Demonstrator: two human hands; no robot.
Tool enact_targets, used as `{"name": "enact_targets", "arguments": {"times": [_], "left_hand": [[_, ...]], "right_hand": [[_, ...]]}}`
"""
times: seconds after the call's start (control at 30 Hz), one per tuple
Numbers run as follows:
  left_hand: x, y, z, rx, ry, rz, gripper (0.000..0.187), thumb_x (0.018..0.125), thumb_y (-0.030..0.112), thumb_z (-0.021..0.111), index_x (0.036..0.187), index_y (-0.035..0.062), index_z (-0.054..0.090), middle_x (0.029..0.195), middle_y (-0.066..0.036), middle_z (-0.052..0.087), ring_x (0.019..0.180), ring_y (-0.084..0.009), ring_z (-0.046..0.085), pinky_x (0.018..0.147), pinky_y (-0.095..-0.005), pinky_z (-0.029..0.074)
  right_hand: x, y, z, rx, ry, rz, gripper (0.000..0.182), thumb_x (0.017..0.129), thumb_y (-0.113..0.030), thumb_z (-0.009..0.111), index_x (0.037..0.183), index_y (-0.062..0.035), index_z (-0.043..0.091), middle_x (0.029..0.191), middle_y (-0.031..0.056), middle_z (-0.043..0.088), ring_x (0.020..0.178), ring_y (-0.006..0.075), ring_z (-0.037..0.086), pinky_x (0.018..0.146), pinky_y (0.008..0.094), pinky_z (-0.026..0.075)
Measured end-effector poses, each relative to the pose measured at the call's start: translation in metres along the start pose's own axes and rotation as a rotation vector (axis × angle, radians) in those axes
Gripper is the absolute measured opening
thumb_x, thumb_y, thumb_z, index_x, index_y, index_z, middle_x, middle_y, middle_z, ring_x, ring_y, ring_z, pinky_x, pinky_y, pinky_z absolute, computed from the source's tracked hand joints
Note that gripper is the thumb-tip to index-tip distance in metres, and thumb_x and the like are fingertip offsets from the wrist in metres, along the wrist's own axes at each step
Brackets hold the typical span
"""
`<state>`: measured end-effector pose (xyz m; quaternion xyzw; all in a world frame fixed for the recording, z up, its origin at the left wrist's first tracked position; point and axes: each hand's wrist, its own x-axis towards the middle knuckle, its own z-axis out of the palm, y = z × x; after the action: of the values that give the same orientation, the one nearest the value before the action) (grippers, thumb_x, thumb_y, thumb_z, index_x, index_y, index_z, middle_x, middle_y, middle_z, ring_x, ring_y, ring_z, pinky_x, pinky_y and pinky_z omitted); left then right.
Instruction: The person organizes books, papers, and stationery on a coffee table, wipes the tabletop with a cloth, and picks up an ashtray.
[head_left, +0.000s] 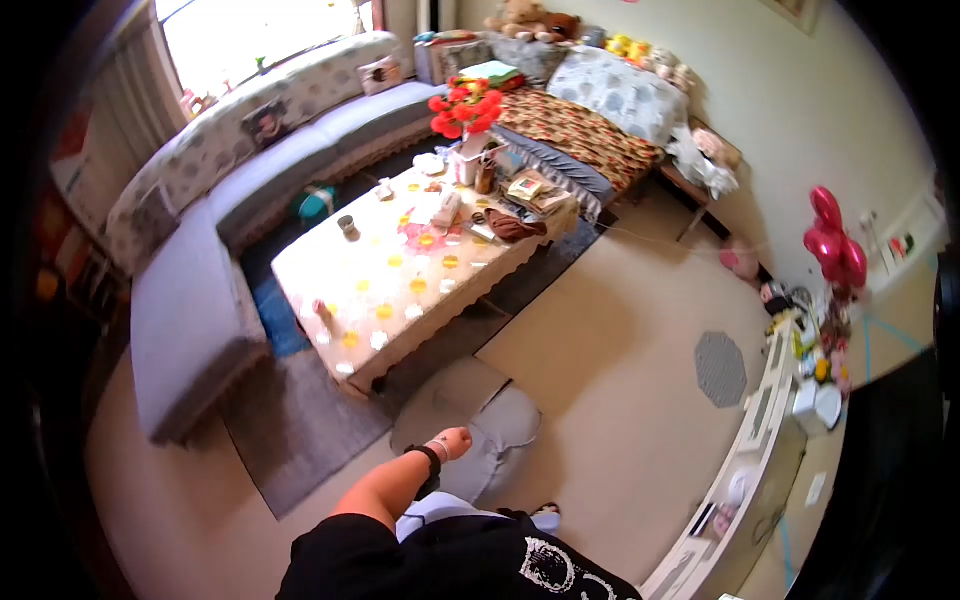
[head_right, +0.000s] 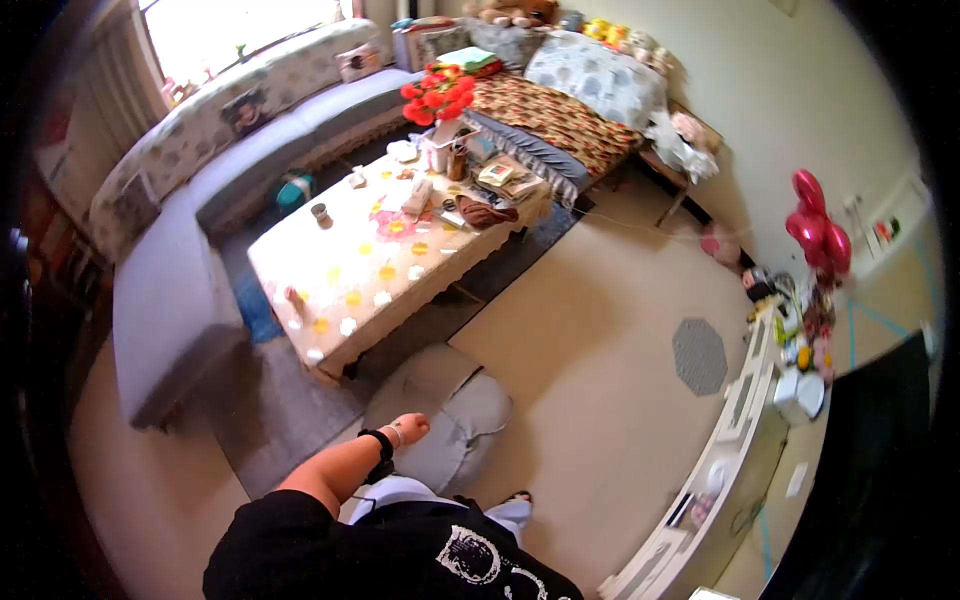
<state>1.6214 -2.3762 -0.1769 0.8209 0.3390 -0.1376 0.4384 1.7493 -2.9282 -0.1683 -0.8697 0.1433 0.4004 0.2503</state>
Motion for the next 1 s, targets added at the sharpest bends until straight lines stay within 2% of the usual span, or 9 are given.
{"name": "enact_targets", "arguments": {"times": [0.1, 0.23, 0.3, 0.5, 0.6, 0.7, 0.77, 0.83, 1.0], "left_hand": [[-0.003, 0.015, 0.049, -0.002, 0.059, -0.133, 0.026, 0.074, 0.021, 0.046, 0.087, 0.0046, 0.061, 0.091, -0.016, 0.06, 0.088, -0.0325, 0.056, 0.077, -0.0377, 0.044], [-0.017, 0.025, 0.1, 0.22, -0.23, -0.328, 0.033, 0.075, 0.026, 0.046, 0.1, 0.0077, 0.059, 0.101, -0.014, 0.059, 0.098, -0.03, 0.054, 0.085, -0.0365, 0.042], [-0.028, 0.039, 0.105, 0.063, -0.174, -0.4, 0.033, 0.075, 0.026, 0.047, 0.099, 0.0082, 0.059, 0.101, -0.014, 0.059, 0.098, -0.0298, 0.054, 0.085, -0.0364, 0.042], [0.003, 0.03, 0.127, -0.091, -0.031, -0.617, 0.031, 0.075, 0.024, 0.047, 0.098, 0.0088, 0.061, 0.1, -0.014, 0.059, 0.097, -0.0299, 0.054, 0.086, -0.0358, 0.042], [0.046, 0.013, 0.146, -0.017, 0.036, -0.644, 0.029, 0.074, 0.022, 0.044, 0.091, 0.0069, 0.062, 0.086, -0.014, 0.062, 0.083, -0.0301, 0.059, 0.075, -0.0378, 0.046], [0.086, 0.065, 0.114, -0.031, 0.083, -0.646, 0.033, 0.074, 0.028, 0.045, 0.09, 0.0049, 0.062, 0.094, -0.017, 0.059, 0.089, -0.0335, 0.056, 0.078, -0.0398, 0.044], [0.113, 0.124, 0.053, 0.128, -0.1, -0.456, 0.03, 0.077, 0.025, 0.045, 0.091, 0.0045, 0.062, 0.104, -0.018, 0.056, 0.096, -0.0315, 0.055, 0.081, -0.0383, 0.044], [0.167, 0.131, 0.042, -0.206, 0.175, -0.613, 0.029, 0.075, 0.023, 0.046, 0.095, 0.0064, 0.061, 0.101, -0.016, 0.058, 0.096, -0.0301, 0.055, 0.083, -0.0373, 0.043], [0.235, 0.206, -0.026, -0.341, 0.347, -0.418, 0.027, 0.076, 0.023, 0.047, 0.093, 0.0065, 0.06, 0.092, -0.015, 0.061, 0.089, -0.0288, 0.057, 0.078, -0.0357, 0.044]], "right_hand": [[0.073, -0.009, -0.095, 0.026, 0.033, 0.008, 0.02, 0.072, -0.011, 0.041, 0.058, -0.0077, 0.054, 0.051, 0.0064, 0.052, 0.046, 0.0204, 0.052, 0.041, 0.0343, 0.04], [0.167, -0.043, -0.204, 0.129, 0.096, -0.01, 0.021, 0.074, -0.014, 0.041, 0.059, -0.0087, 0.054, 0.052, 0.0066, 0.052, 0.045, 0.0211, 0.052, 0.039, 0.0356, 0.04], [0.212, -0.069, -0.237, 0.168, 0.108, -0.038, 0.022, 0.075, -0.016, 0.041, 0.059, -0.0092, 0.054, 0.052, 0.0067, 0.052, 0.045, 0.0215, 0.051, 0.039, 0.0363, 0.04], [0.366, -0.149, -0.254, 0.206, -0.114, -0.182, 0.024, 0.079, -0.02, 0.041, 0.061, -0.0108, 0.054, 0.052, 0.0071, 0.051, 0.044, 0.0225, 0.051, 0.037, 0.0383, 0.039], [0.323, -0.237, -0.216, -0.141, -0.137, -0.332, 0.015, 0.074, -0.009, 0.044, 0.063, -0.0081, 0.055, 0.051, 0.0066, 0.051, 0.043, 0.0186, 0.049, 0.039, 0.0351, 0.039], [0.326, -0.305, -0.195, -0.5, -0.167, -0.392, 0.014, 0.07, -0.001, 0.046, 0.063, -0.0067, 0.057, 0.054, 0.0063, 0.054, 0.048, 0.0173, 0.051, 0.044, 0.0313, 0.043], [0.339, -0.345, -0.194, -0.515, -0.24, -0.38, 0.014, 0.07, -0.002, 0.046, 0.064, -0.007, 0.057, 0.054, 0.0062, 0.054, 0.048, 0.0177, 0.052, 0.045, 0.0315, 0.043], [0.353, -0.388, -0.204, -0.49, -0.256, -0.364, 0.015, 0.071, -0.003, 0.046, 0.064, -0.0074, 0.058, 0.054, 0.0061, 0.054, 0.048, 0.018, 0.052, 0.045, 0.0317, 0.043], [0.401, -0.478, -0.238, -0.471, -0.265, -0.34, 0.016, 0.072, -0.005, 0.045, 0.066, -0.0083, 0.059, 0.054, 0.0059, 0.054, 0.048, 0.0189, 0.052, 0.047, 0.0322, 0.044]]}}
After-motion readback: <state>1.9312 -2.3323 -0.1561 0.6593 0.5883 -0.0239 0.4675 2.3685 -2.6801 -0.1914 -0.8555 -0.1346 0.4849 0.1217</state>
